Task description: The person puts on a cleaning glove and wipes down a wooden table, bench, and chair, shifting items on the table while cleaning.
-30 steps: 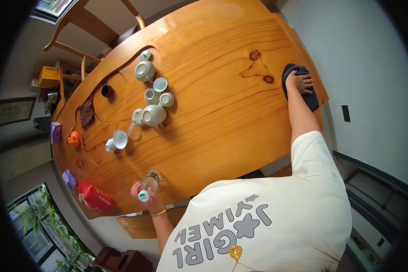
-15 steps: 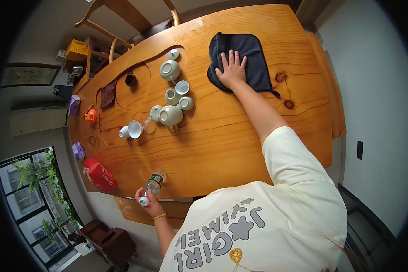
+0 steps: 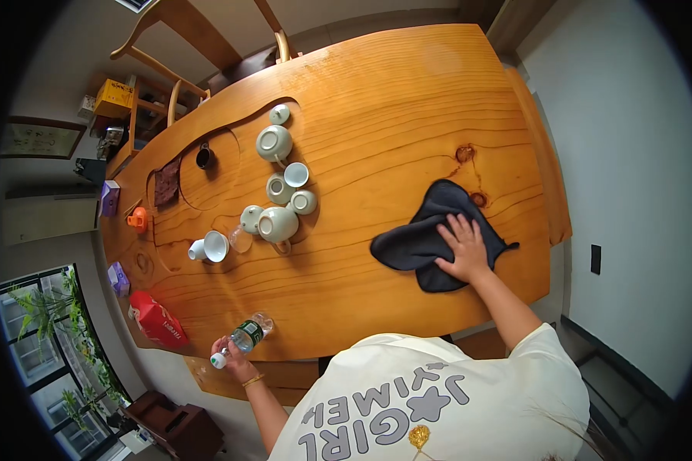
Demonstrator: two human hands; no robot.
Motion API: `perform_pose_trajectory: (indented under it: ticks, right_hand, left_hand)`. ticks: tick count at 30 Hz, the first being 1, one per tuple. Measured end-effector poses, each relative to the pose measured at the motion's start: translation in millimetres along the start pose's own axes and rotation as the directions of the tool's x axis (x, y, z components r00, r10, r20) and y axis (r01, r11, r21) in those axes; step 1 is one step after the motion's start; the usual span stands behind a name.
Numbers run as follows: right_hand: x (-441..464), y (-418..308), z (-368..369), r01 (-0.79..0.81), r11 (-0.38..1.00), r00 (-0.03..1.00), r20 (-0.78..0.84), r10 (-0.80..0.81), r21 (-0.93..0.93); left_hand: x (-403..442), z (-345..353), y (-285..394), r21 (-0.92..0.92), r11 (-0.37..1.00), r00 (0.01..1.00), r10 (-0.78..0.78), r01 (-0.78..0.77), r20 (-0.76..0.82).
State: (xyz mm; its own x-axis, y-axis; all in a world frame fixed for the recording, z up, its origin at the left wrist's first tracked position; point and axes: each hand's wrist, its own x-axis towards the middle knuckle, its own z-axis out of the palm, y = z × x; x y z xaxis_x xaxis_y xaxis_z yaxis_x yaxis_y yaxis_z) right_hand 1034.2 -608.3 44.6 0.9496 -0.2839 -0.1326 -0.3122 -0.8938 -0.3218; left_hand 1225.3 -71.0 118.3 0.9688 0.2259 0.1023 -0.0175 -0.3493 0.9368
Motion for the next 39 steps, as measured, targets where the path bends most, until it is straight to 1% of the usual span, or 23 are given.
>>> perform_pose_trajectory:
  ticks: [2,4,5,6,8,10,12,14,15,17,18,20,22,23,24,26,28,30,32,34,36,37,39]
  right_hand:
    - [21.1,55.3,-0.8,-0.22,0.969,0.962,-0.189,0.196,-0.11]
    - [45.9,97.4,5.2,-0.373,0.906,0.92,-0.206,0.333,-0.2]
    - [77.9,134.7,-3.2,-0.543,0.818,0.824,-0.308,0.476,-0.188]
    - [120.3,169.1,-12.5,-0.69,0.707,0.697,-0.405,0.591,-0.156]
    - [191.2,195.2,-36.1,-0.825,0.561,0.545,-0.375,0.75,-0.076]
    - [263.3,215.4,-48.2,-0.876,0.48,0.461,-0.358,0.812,-0.041]
    - [330.3,188.4,-67.6,-0.897,0.441,0.426,-0.317,0.847,-0.028]
    - [393.1,167.7,-60.9,-0.86,0.51,0.488,-0.33,0.808,-0.025]
    - [421.5,150.3,-52.0,-0.806,0.589,0.563,-0.381,0.733,-0.059]
    - [465.9,96.0,-37.6,-0.622,0.761,0.757,-0.388,0.525,-0.184]
    - [486.4,68.8,-21.9,-0.513,0.829,0.816,-0.424,0.393,-0.22]
    - [508.5,1.2,-8.3,-0.325,0.923,0.906,-0.348,0.241,-0.208]
    - [520.1,-50.7,9.0,-0.138,0.971,0.948,-0.309,0.072,-0.195]
    - [520.9,-70.9,9.5,-0.042,0.98,0.973,-0.229,-0.004,-0.196]
    - [520.4,-85.2,9.8,0.02,0.982,0.98,-0.192,-0.056,-0.187]
    - [525.1,-87.4,8.5,0.092,0.979,0.979,-0.162,-0.123,-0.184]
    - [530.6,-78.4,9.6,0.126,0.974,0.971,-0.179,-0.161,-0.19]
    - [534.6,-61.5,5.0,0.067,0.971,0.966,-0.23,-0.121,-0.228]
    - [543.1,-28.1,7.2,-0.047,0.971,0.938,-0.345,-0.038,-0.236]
    - [540.6,15.6,-3.1,-0.188,0.954,0.911,-0.405,0.08,-0.234]
    - [524.6,66.8,-18.5,-0.316,0.9,0.889,-0.426,0.17,-0.301]
    - [517.6,98.4,-21.5,-0.367,0.878,0.874,-0.437,0.213,-0.307]
    - [486.8,142.6,-36.9,-0.498,0.828,0.829,-0.421,0.368,-0.258]
  left_hand:
    - [1.3,3.0,2.3,0.028,1.0,0.999,-0.006,0.007,-0.037]
    - [3.5,0.0,1.4,0.04,0.999,0.999,-0.014,0.016,-0.043]
    - [4.5,-2.6,-1.6,0.05,0.999,0.999,-0.016,0.018,-0.052]
    - [6.5,-5.3,-6.6,0.051,0.998,0.998,-0.019,0.023,-0.061]
    - [9.0,-15.1,-15.7,0.034,0.999,0.995,-0.034,0.037,-0.098]
    - [5.5,-20.7,-23.5,0.004,1.0,0.992,-0.02,0.021,-0.125]
    - [8.4,-18.7,-15.3,-0.038,0.991,0.961,-0.135,0.13,-0.242]
    - [12.2,-20.9,-16.3,-0.011,0.99,0.956,-0.137,0.139,-0.259]
    - [14.5,-25.3,-19.6,-0.01,0.991,0.957,-0.131,0.133,-0.257]
    - [18.6,-37.6,-32.4,-0.003,0.992,0.954,-0.125,0.129,-0.272]
    - [19.5,-39.8,-30.5,0.009,0.991,0.956,-0.125,0.133,-0.265]
    - [23.5,-37.4,-24.4,0.025,0.966,0.909,-0.234,0.257,-0.344]
    - [27.1,-37.2,-21.6,0.028,0.962,0.909,-0.247,0.272,-0.335]
    - [29.3,-36.1,-20.5,0.021,0.959,0.906,-0.261,0.284,-0.334]
    - [31.0,-32.6,-19.2,0.023,0.958,0.907,-0.261,0.285,-0.33]
    - [29.8,-29.0,-16.3,0.096,0.96,0.93,-0.225,0.262,-0.29]
    - [30.3,-29.7,-17.0,0.089,0.966,0.941,-0.214,0.244,-0.261]
    - [29.2,-27.2,-15.4,0.094,0.962,0.931,-0.22,0.257,-0.29]
    - [28.5,-29.7,-15.8,0.089,0.952,0.913,-0.25,0.292,-0.324]
    - [26.6,-30.0,-14.5,0.078,0.948,0.897,-0.262,0.308,-0.356]
    - [23.5,-31.1,-16.5,0.066,0.95,0.902,-0.265,0.304,-0.341]
    - [22.5,-23.2,-12.3,0.062,0.95,0.887,-0.26,0.305,-0.382]
    - [24.1,-20.3,-14.6,0.036,0.958,0.89,-0.251,0.285,-0.379]
